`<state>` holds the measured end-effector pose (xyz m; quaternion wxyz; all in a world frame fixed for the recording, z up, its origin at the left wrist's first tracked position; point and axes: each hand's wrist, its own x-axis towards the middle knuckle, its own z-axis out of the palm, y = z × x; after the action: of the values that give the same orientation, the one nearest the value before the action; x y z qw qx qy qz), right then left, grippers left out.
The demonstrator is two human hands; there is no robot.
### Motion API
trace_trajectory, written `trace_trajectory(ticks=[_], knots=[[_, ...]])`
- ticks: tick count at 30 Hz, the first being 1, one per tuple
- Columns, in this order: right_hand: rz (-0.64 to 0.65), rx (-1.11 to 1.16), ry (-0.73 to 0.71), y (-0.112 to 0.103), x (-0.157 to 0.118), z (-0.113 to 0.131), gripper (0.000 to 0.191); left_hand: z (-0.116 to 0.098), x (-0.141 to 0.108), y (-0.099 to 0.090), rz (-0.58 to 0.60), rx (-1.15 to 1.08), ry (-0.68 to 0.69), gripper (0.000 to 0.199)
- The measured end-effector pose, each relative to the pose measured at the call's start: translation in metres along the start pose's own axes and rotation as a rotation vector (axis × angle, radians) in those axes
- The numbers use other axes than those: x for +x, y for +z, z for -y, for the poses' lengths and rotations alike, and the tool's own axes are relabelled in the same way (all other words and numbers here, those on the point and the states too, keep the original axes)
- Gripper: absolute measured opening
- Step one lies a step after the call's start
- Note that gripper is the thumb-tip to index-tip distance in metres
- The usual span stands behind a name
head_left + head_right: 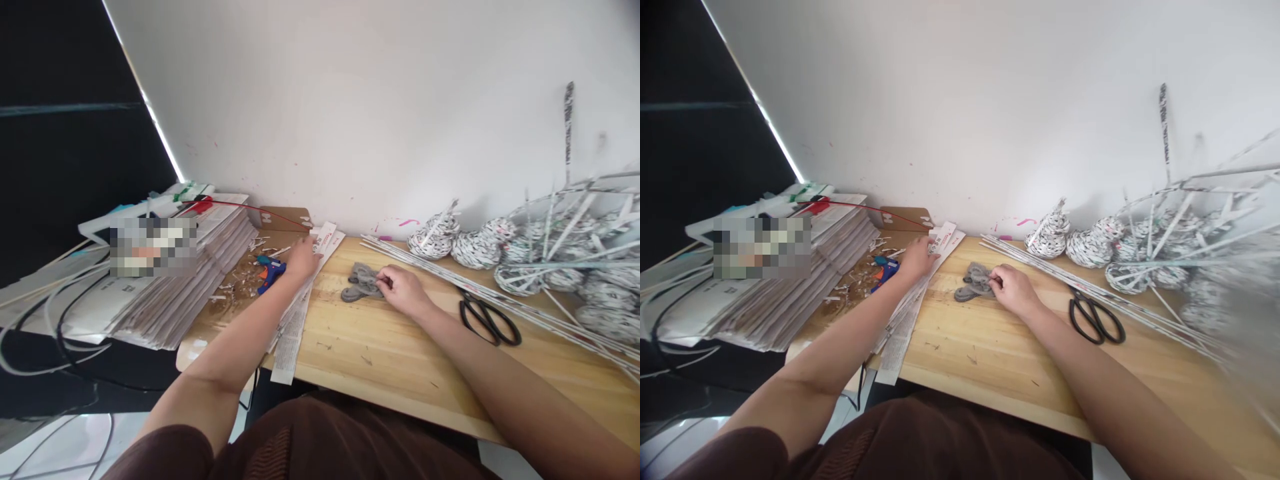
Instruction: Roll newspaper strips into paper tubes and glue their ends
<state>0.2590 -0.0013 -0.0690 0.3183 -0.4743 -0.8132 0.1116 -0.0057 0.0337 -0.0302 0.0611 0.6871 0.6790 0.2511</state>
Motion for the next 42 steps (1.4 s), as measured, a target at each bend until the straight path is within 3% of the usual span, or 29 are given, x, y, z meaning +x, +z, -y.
trace_trajectory(ticks=[2,4,8,10,15,20,24,29,33,37,40,42], knots=[[-0.002,0.028,0.019,0.000,0.000,-0.002,0.003,0.012,0.010,0.000,0.021,-0.015,-0.080,0.048],[0.003,0.049,0.022,0.000,0.000,-0.003,0.003,0.018,0.015,0.003,0.026,-0.050,-0.119,0.047],[0.010,0.064,0.018,-0.002,0.001,-0.002,0.004,0.017,0.020,0.006,-0.034,-0.161,-0.100,0.015],[0.007,0.066,0.023,-0.002,0.001,-0.001,0.005,0.014,0.022,0.005,-0.071,-0.234,-0.070,0.009],[-0.038,0.072,0.060,-0.003,0.001,-0.001,0.007,0.000,0.030,0.000,-0.151,-0.447,0.011,0.015],[-0.036,0.083,0.091,-0.005,0.002,-0.004,0.009,-0.024,0.038,-0.018,-0.186,-0.665,0.024,0.019],[-0.039,0.108,0.087,-0.005,0.001,-0.006,0.015,-0.045,0.037,-0.042,-0.125,-1.020,-0.037,0.021],[-0.055,0.221,0.088,-0.008,0.001,-0.004,0.027,-0.059,0.026,-0.058,-0.037,-1.108,-0.075,0.026],[-0.064,0.449,0.120,-0.017,0.000,0.007,0.034,-0.063,0.011,-0.054,0.066,-1.158,-0.119,0.032],[0.099,0.756,0.089,-0.020,-0.001,0.027,0.040,-0.070,-0.009,-0.043,0.166,-1.176,-0.141,0.038],[0.184,0.793,0.039,-0.015,-0.003,0.040,0.029,-0.076,-0.024,-0.040,0.255,-1.193,-0.123,0.040],[0.200,0.830,0.103,-0.012,-0.003,0.042,0.032,-0.078,-0.031,-0.042,0.270,-1.202,-0.116,0.038]])
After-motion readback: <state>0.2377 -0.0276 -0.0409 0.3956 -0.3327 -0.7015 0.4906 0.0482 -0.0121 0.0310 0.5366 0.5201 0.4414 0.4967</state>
